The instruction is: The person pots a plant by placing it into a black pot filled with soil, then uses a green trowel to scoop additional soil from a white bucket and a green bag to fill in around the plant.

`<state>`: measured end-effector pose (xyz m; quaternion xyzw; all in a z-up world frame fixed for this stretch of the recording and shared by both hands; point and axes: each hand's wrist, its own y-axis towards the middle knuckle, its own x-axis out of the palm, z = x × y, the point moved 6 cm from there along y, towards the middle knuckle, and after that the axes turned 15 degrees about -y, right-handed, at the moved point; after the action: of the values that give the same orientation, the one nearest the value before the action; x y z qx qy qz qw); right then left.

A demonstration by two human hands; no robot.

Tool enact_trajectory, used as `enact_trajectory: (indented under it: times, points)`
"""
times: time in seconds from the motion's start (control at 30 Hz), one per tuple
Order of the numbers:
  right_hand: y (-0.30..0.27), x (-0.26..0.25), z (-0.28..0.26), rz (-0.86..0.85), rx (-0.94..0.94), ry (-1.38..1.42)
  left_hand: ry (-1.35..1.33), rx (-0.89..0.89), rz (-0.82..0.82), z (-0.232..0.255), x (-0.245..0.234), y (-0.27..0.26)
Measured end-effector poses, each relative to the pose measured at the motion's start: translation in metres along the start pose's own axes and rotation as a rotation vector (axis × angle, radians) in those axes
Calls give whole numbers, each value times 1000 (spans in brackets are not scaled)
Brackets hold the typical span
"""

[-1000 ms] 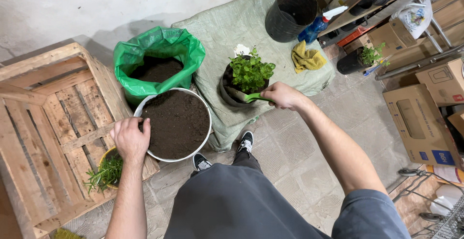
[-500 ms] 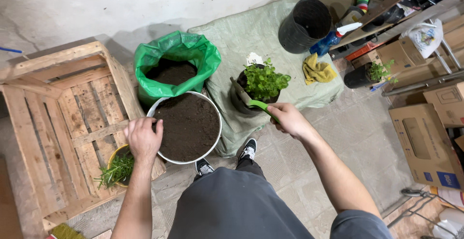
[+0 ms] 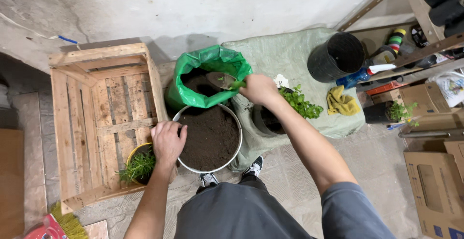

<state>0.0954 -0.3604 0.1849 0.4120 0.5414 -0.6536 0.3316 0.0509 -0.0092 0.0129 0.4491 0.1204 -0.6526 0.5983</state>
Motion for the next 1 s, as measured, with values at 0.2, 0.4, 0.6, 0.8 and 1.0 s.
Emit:
enact_trajectory:
  times: [0.2, 0.4, 0.6, 0.8, 1.0]
  points:
    - [193, 118, -50, -10, -20, -239, -8, 19, 41, 5, -5, 1]
    - [256, 168, -105, 239, -174, -442, -22, -16, 42, 5, -7, 4]
    - [206, 134, -111, 635, -425, -768, -43, -51, -20, 4, -4, 4]
    - [242, 168, -93, 673, -679, -616, -45, -41, -24, 4, -3, 7]
    - [213, 151, -64, 300, -588, -709, -74, -39, -19, 6, -6, 8]
